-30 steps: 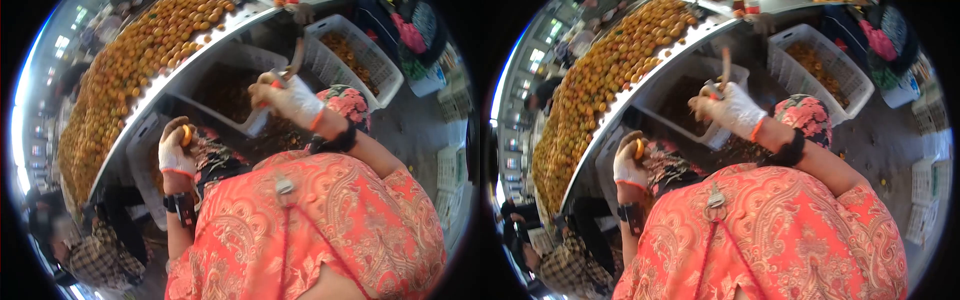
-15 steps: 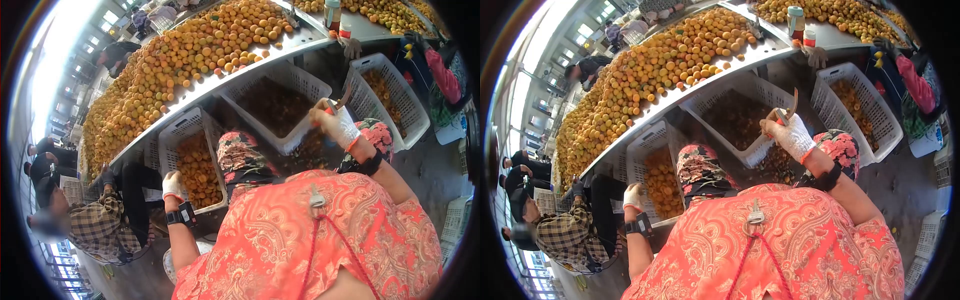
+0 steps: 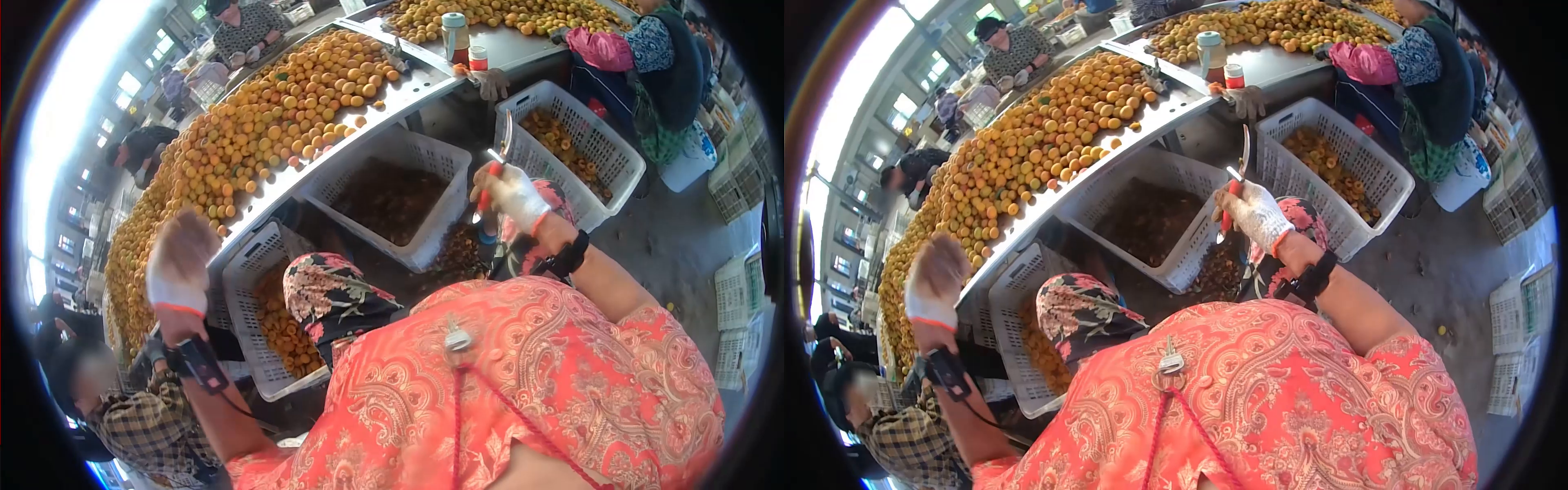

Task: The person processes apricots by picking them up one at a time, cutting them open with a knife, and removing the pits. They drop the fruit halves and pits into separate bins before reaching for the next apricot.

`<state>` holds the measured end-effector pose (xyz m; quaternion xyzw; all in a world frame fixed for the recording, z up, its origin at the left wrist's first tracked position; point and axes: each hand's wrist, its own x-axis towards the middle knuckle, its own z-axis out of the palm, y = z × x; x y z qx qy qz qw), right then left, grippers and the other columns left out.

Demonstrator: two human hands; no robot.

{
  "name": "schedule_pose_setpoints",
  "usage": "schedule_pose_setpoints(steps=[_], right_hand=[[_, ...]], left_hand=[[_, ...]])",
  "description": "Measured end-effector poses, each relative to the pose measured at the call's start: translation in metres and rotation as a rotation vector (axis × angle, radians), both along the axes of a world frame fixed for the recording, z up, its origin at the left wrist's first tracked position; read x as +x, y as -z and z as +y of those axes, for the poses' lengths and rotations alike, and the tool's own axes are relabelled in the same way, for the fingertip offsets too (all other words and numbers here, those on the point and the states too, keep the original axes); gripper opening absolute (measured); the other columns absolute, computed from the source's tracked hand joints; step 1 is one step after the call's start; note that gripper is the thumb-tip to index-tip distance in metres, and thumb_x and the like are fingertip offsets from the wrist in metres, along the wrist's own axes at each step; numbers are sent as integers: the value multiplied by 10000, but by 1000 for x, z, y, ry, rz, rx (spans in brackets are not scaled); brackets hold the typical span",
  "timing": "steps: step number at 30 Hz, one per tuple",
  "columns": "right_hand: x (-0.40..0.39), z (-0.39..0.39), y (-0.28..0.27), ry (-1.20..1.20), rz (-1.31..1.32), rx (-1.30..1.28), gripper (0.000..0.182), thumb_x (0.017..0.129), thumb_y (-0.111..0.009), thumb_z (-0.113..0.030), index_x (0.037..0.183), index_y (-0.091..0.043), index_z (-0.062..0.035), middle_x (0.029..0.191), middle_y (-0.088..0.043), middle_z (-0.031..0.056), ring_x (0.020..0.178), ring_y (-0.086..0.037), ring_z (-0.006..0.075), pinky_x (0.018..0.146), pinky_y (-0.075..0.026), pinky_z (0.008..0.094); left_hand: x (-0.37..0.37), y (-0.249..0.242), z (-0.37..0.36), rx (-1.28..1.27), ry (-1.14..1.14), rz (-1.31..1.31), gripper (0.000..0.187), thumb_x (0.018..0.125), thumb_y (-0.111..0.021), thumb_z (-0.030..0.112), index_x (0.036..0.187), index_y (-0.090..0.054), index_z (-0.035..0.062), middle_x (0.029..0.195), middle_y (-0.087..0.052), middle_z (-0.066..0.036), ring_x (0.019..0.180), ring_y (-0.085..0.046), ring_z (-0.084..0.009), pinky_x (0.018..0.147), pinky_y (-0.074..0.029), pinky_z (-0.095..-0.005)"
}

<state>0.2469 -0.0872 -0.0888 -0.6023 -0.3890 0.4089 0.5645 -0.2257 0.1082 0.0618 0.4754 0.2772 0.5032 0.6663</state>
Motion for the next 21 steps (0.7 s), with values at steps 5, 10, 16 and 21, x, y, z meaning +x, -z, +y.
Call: schedule_pose_setpoints(steps=[5,10,16,21], right_hand=[[-1,22,-14,-1,-34,-42,298,973,-587,-315,939,-610,-20,758,-670,56,661,-622,127,611,-480,273],[-9,54,-28,-36,30,-249,248,978,-558,-284,967,-578,-37,712,-625,44,584,-588,115,528,-459,268],[-2,90,24,-144,7,-372,164,981,-567,-229,925,-588,-76,715,-538,-22,632,-490,78,564,-402,270],[13,102,58,-173,-216,-268,251,954,-589,-251,1055,-607,-22,816,-657,135,788,-642,278,722,-491,364]], left_hand=[[109,-91,38,190,236,385,268,1015,-507,191,1128,-619,-24,953,-654,-113,815,-627,-202,700,-522,-325],[187,-17,103,119,210,751,273,938,-574,212,1119,-635,17,926,-657,-83,775,-629,-182,641,-527,-326],[261,138,213,142,152,907,317,835,-577,33,1132,-688,52,946,-692,-69,711,-625,-149,629,-524,-293],[288,190,266,831,149,1670,469,831,-524,19,1265,-615,170,1270,-626,-141,1173,-588,-345,974,-483,-411]])
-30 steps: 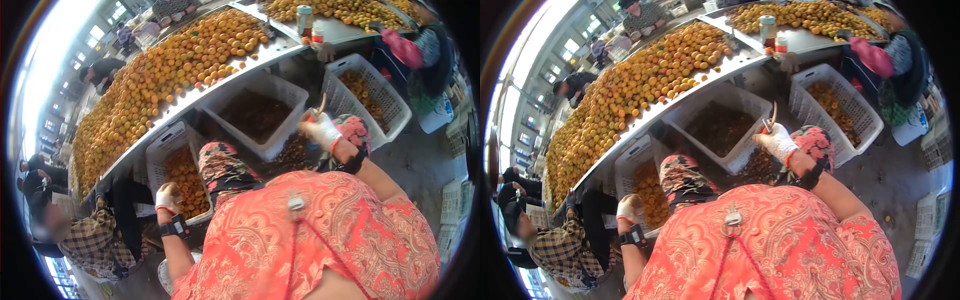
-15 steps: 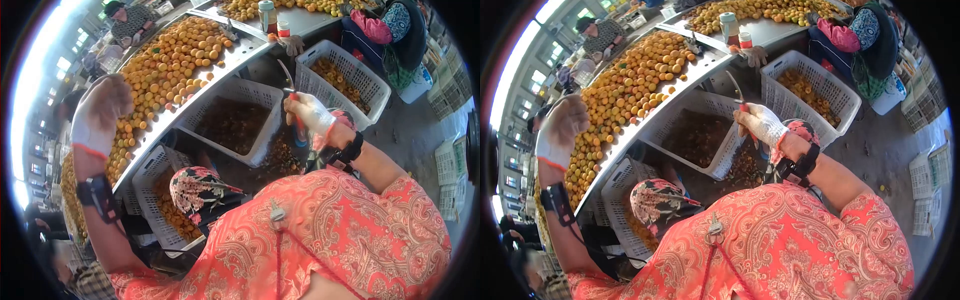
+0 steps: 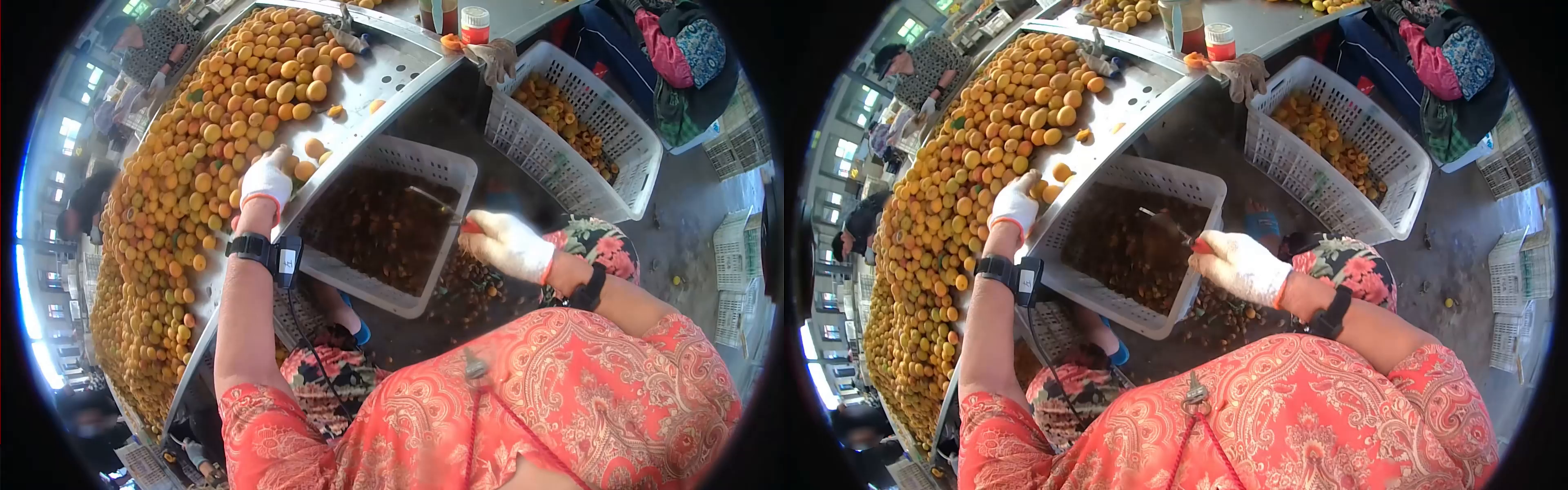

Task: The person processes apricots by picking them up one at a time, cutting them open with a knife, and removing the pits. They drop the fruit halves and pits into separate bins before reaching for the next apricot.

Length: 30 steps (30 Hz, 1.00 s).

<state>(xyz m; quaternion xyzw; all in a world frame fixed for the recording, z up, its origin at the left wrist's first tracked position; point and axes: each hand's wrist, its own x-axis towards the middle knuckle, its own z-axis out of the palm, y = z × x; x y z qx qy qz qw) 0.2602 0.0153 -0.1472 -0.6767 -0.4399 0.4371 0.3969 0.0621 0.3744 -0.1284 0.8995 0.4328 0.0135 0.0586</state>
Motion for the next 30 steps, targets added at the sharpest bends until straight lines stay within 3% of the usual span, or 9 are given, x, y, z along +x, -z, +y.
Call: schedule_pose_setpoints(steps=[2,6,9,10,13,16,22,26,30], right_hand=[[0,4,-12,-39,-102,4,307,944,-603,-282,1084,-589,-9,906,-667,246,926,-651,420,790,-498,429],[-2,5,-9,-104,-192,43,285,927,-623,-286,1025,-585,-20,881,-665,239,893,-646,427,745,-497,456],[-4,3,-11,-126,-218,88,278,923,-626,-285,1012,-582,-25,876,-662,240,892,-648,426,740,-498,456],[-4,2,-14,-119,-221,121,272,918,-628,-284,997,-579,-28,872,-660,241,890,-647,428,734,-497,457],[-8,-4,-25,-99,-141,165,206,925,-599,-220,989,-570,-27,795,-643,180,770,-660,328,697,-498,392],[-14,-13,-42,-20,190,64,148,936,-562,-171,979,-583,-31,775,-600,39,733,-574,128,675,-482,325],[-36,-45,-82,-104,212,366,195,982,-579,-223,982,-572,-29,758,-576,23,745,-559,103,666,-474,293],[-61,-75,-134,-174,-91,460,275,990,-597,-281,978,-552,-10,756,-626,168,716,-650,250,654,-495,362],[-74,-85,-139,-194,-180,540,283,989,-591,-290,950,-552,-12,718,-625,188,686,-657,327,612,-489,391]], left_hand=[[8,-1,2,8,-11,100,447,830,-559,58,1254,-618,186,1219,-659,-123,1173,-589,-340,979,-481,-409],[11,-14,-5,-64,-73,61,372,810,-633,167,1180,-662,183,1175,-672,-139,1142,-605,-340,979,-476,-408],[-4,-25,-23,-301,-177,-461,453,699,-623,-4,1144,-649,79,1058,-683,-129,910,-682,-257,779,-543,-337],[-6,-36,-43,-601,-256,-849,488,663,-578,-83,1137,-624,24,985,-647,-105,767,-640,-206,659,-526,-283],[-19,-78,-129,-998,-127,-1386,580,722,-538,-117,1292,-539,-5,1115,-608,-167,838,-607,-197,661,-479,-255],[-30,-92,-197,-1184,0,-1532,654,747,-601,-86,1386,-495,4,1141,-604,-197,883,-611,-211,707,-506,-280],[-42,-121,-291,-1172,33,-1541,573,813,-706,31,1355,-518,24,1011,-660,-142,682,-626,-145,544,-483,-224],[-46,-135,-323,-1136,-62,-1511,463,806,-759,65,1230,-578,27,926,-654,-95,598,-564,-105,483,-411,-203],[-51,-138,-335,-1152,30,-1520,473,801,-760,57,1232,-571,11,935,-650,-103,617,-577,-114,494,-427,-205]])
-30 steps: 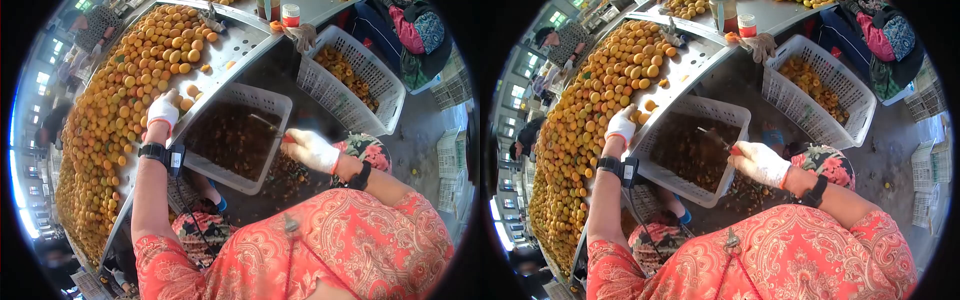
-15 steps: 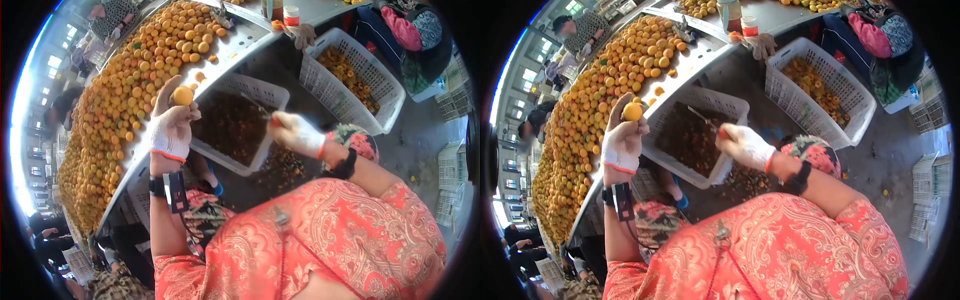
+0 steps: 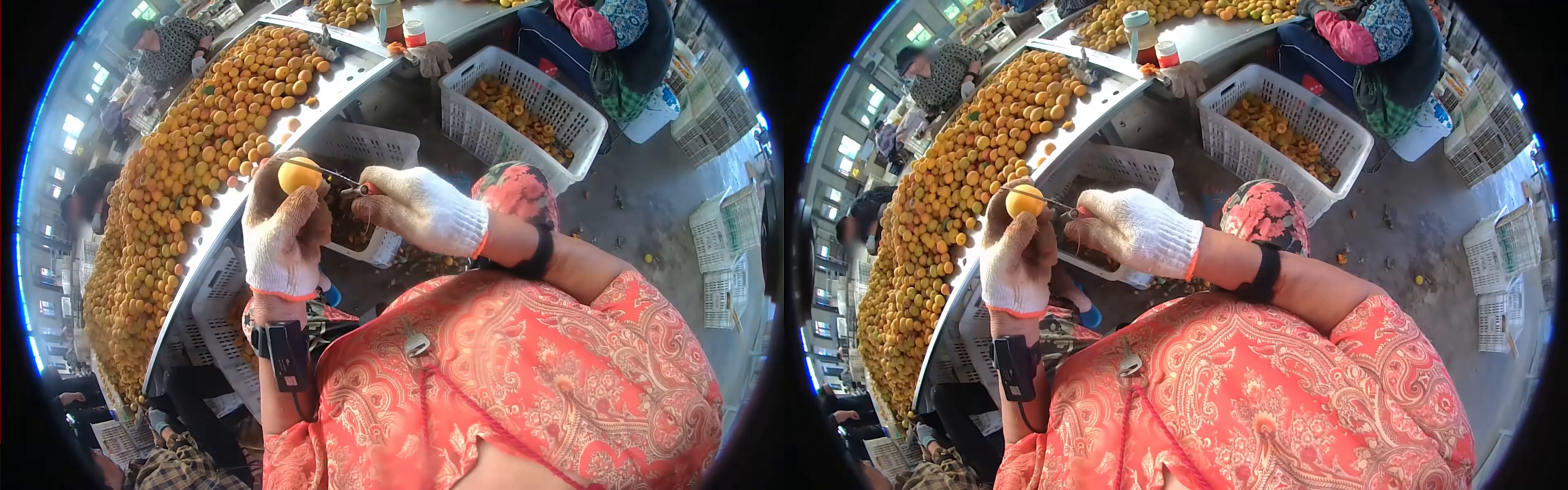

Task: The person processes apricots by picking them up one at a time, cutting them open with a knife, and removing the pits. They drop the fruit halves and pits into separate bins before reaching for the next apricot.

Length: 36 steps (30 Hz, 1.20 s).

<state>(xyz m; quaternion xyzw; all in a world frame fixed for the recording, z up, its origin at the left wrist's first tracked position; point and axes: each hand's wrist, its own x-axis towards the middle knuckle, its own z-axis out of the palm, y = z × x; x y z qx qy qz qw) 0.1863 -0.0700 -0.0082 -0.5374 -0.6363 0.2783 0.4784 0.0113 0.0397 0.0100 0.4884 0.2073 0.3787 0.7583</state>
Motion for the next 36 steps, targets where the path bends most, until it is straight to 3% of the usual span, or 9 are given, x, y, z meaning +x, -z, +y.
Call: schedule_pose_setpoints(steps=[3,6,12,16,19,21,31,34,36], right_hand=[[-7,-3,-2,-20,50,-41,300,984,-594,-304,945,-554,-9,743,-631,207,719,-663,357,621,-490,411],[-10,-2,-4,0,-59,-12,308,978,-597,-312,957,-558,-7,775,-641,226,758,-660,399,638,-494,436],[-17,2,6,10,-132,61,317,970,-604,-323,978,-557,-9,795,-642,246,795,-643,443,641,-489,471],[-19,-3,-1,62,-100,66,323,964,-613,-326,991,-561,-8,787,-641,245,787,-642,445,628,-488,473],[-19,-1,-2,124,-15,16,324,962,-619,-323,998,-565,-6,785,-641,245,780,-642,448,617,-489,476],[-19,-1,1,122,-38,64,316,957,-626,-318,998,-569,-10,784,-641,248,778,-644,447,615,-489,478],[-17,-2,-3,124,-154,12,320,966,-600,-332,983,-573,-13,784,-646,248,769,-645,441,620,-485,493],[-16,1,2,123,-176,5,322,968,-593,-337,991,-574,-16,771,-643,246,754,-644,440,616,-485,488],[-16,1,3,130,-216,56,299,968,-594,-317,988,-573,-19,760,-640,246,744,-647,432,613,-484,486]], left_hand=[[-2,-4,-8,15,17,-58,486,799,-745,35,1245,-556,2,977,-653,-127,639,-585,-120,505,-437,-214],[-3,-5,-13,-36,58,-129,535,782,-709,2,1285,-527,-4,1060,-653,-187,705,-624,-144,611,-504,-219],[0,2,-14,-66,-23,-167,591,706,-709,1,1277,-558,10,1130,-644,-155,883,-638,-190,727,-526,-251],[-5,6,-11,-103,60,-215,595,685,-677,-34,1268,-571,16,1165,-634,-144,990,-636,-233,813,-534,-278],[1,1,-19,-99,25,-228,594,687,-660,-47,1271,-563,13,1171,-629,-157,1030,-643,-273,882,-544,-320],[3,2,-20,-37,-8,-208,631,714,-558,-53,1341,-501,-4,1224,-586,-196,1101,-602,-313,1022,-479,-412],[1,-6,-19,-2,-58,-64,607,748,-549,-39,1351,-486,-1,1170,-601,-191,1074,-620,-305,998,-505,-395],[-2,-8,-17,26,-35,-81,543,807,-580,-5,1343,-490,-11,1149,-616,-188,1016,-647,-302,949,-533,-403],[-3,-10,-14,-4,-94,-65,472,847,-621,16,1306,-520,-26,1109,-648,-174,945,-670,-281,807,-580,-381]])
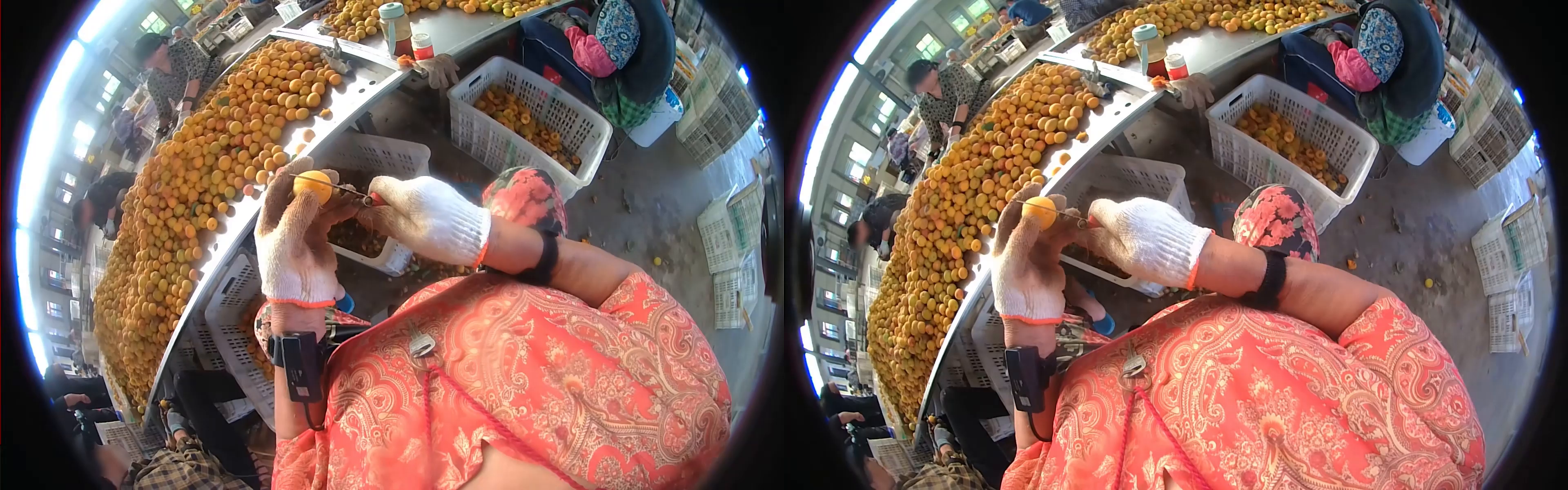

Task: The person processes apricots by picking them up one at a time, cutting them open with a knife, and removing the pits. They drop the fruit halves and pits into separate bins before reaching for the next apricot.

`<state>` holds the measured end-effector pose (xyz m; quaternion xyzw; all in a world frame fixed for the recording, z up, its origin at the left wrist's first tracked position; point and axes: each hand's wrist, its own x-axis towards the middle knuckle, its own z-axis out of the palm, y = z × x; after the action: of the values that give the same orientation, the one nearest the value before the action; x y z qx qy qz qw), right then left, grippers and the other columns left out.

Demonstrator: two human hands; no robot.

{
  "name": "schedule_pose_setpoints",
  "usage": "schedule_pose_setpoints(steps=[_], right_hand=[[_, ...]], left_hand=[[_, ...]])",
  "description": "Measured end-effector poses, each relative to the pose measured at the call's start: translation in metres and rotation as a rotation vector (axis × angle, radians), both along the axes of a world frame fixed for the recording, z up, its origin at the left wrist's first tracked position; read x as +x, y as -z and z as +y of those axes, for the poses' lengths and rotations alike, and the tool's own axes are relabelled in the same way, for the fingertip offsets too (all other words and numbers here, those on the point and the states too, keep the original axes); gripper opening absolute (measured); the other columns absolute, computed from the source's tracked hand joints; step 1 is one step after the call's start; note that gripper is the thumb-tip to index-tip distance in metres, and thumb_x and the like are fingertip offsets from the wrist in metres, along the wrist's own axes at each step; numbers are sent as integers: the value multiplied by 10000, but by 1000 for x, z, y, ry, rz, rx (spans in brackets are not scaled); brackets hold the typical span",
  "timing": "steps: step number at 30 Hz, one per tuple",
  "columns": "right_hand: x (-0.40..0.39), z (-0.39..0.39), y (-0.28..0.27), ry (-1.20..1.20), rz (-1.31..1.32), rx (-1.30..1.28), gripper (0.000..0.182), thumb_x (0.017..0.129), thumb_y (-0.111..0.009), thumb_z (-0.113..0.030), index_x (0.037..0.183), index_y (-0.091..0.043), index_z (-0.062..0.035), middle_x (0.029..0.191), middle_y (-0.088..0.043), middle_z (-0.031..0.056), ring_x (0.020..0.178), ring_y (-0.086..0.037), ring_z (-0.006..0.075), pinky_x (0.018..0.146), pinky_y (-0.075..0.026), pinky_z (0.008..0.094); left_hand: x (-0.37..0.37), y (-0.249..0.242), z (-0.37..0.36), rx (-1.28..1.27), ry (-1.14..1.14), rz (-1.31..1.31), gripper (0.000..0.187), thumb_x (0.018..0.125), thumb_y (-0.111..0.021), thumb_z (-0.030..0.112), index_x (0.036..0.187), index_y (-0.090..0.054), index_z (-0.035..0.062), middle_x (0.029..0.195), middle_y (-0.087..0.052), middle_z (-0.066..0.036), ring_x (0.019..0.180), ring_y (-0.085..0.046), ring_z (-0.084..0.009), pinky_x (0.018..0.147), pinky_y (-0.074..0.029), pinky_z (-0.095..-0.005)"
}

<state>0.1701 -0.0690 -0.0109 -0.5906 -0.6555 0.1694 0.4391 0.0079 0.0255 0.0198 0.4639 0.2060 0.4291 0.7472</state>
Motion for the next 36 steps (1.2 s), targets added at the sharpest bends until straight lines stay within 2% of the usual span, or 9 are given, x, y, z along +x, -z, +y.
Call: schedule_pose_setpoints(steps=[9,13,15,18,22,24,30,33,36], right_hand=[[-1,-1,-10,-39,-51,3,274,967,-602,-280,961,-553,-10,765,-642,238,764,-657,423,622,-504,465],[-1,-1,-11,-41,15,-52,280,962,-607,-288,942,-536,-18,744,-585,235,748,-617,430,630,-465,445],[-1,1,-10,-64,-2,-64,280,962,-607,-291,952,-534,-21,745,-587,234,746,-621,425,631,-466,444],[-1,2,-14,-54,-52,-101,286,971,-596,-297,946,-547,-16,748,-644,221,771,-662,416,638,-504,470],[-2,5,-13,-38,-72,-173,283,971,-592,-305,948,-553,-26,754,-647,219,773,-659,420,649,-506,480],[-4,6,-9,-3,-109,-77,279,968,-594,-303,944,-552,-28,751,-645,218,768,-655,423,646,-507,484],[-7,6,-8,30,-130,-58,275,950,-622,-282,938,-546,-18,746,-646,215,734,-653,422,607,-508,476],[-8,7,-5,41,-148,-19,267,947,-629,-272,927,-545,-20,737,-643,211,722,-654,417,597,-508,474],[-9,8,-4,45,-152,-38,267,946,-632,-275,917,-546,-24,728,-639,209,721,-655,413,596,-508,471]], left_hand=[[-7,-6,5,145,-77,178,482,868,-638,23,1327,-505,-43,1082,-643,-144,905,-670,-221,782,-581,-346],[-6,-7,5,153,-82,205,505,838,-672,59,1306,-512,-44,1076,-651,-155,909,-686,-256,786,-581,-338],[-6,-8,6,166,-98,228,542,823,-645,-9,1342,-494,-53,1051,-640,-139,883,-670,-214,754,-582,-331],[-4,-9,5,177,-127,253,569,800,-652,-17,1345,-493,-51,1022,-641,-130,857,-671,-205,726,-580,-319],[-3,-7,7,187,-136,245,583,796,-646,-24,1355,-484,-44,996,-640,-119,824,-667,-192,704,-576,-308],[-1,-9,6,224,-148,238,588,800,-633,-32,1365,-472,-36,987,-638,-111,799,-660,-181,698,-571,-302],[8,-11,1,202,-207,179,608,807,-612,-61,1388,-438,-20,1010,-632,-115,828,-648,-165,711,-569,-300],[7,-8,2,275,-228,179,583,823,-610,-52,1380,-440,-36,1085,-633,-169,823,-688,-229,680,-583,-318],[5,-5,3,303,-235,211,590,823,-605,-61,1386,-428,-40,1074,-629,-167,814,-684,-228,694,-582,-322]])
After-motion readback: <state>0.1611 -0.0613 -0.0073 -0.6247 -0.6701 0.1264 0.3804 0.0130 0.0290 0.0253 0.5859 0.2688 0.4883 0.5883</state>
